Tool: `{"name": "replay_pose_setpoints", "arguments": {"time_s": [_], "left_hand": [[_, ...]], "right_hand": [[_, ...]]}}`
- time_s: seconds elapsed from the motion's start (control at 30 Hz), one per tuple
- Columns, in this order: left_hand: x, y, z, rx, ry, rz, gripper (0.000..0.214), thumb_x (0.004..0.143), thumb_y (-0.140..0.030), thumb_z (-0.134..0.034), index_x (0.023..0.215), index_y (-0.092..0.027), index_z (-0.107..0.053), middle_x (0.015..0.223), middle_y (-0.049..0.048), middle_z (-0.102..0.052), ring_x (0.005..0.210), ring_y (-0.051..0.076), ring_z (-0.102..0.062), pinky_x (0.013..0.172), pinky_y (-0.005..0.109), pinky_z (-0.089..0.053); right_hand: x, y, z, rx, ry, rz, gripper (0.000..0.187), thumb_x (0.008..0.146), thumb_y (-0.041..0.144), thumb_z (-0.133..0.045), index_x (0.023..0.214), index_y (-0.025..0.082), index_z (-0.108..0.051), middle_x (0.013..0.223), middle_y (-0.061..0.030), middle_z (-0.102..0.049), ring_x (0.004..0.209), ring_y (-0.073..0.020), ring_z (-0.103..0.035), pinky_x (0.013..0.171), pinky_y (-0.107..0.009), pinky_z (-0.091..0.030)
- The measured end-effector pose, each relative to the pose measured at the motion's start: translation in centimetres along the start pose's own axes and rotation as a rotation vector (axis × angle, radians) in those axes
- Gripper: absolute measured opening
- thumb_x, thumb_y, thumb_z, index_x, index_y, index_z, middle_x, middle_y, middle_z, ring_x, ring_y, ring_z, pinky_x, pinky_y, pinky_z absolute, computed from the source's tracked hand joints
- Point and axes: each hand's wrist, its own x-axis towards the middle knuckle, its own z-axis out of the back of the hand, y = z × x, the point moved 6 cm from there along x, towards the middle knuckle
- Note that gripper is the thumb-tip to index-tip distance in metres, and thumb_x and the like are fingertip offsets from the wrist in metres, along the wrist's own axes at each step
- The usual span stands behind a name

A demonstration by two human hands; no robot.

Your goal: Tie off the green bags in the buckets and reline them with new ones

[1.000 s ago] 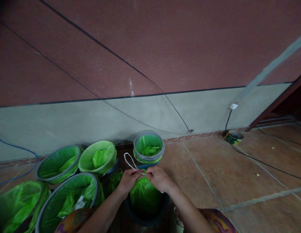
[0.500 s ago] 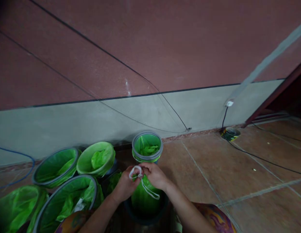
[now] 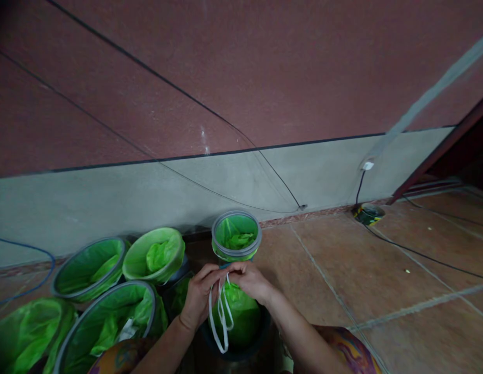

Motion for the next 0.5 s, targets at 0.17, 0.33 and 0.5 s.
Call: {"name": "replay_pose_setpoints", "arguments": {"time_s": [0.17, 0.33, 0.5], "left_hand": [[0.1, 0.4, -0.2, -0.085, 0.080, 0.094, 0.025, 0.088, -0.018, -0.049, 0.095, -0.022, -0.072, 0.086, 0.0065, -0.064, 0.080, 0.015, -0.061, 0.073, 0.024, -0.048], [0.1, 1.3, 0.1, -0.177, 0.036, 0.158, 0.023, 0.086, -0.016, -0.050, 0.088, -0.020, -0.072, 0.083, 0.0054, -0.064, 0.076, 0.015, -0.060, 0.072, 0.025, -0.046], [0.1, 2.5, -0.3, -0.110, 0.053, 0.286, 0.023, 0.078, -0.006, -0.052, 0.079, -0.020, -0.071, 0.079, 0.0034, -0.066, 0.075, 0.015, -0.061, 0.071, 0.024, -0.043]], "right_hand": [[0.1, 0.0, 1.3, -0.039, -0.239, 0.008, 0.013, 0.069, 0.028, -0.056, 0.062, 0.019, -0.064, 0.064, 0.0023, -0.060, 0.068, -0.0135, -0.052, 0.067, -0.025, -0.039], [-0.6, 0.0, 1.5, 0.185, -0.224, -0.118, 0.024, 0.071, 0.041, -0.063, 0.070, 0.017, -0.069, 0.075, -0.0027, -0.067, 0.076, -0.0152, -0.058, 0.070, -0.026, -0.044], [-0.6, -0.9, 4.1, 0.255, -0.386, -0.174, 0.038, 0.068, 0.053, -0.071, 0.066, 0.015, -0.070, 0.070, -0.0059, -0.068, 0.066, -0.0127, -0.060, 0.062, -0.025, -0.045]]}}
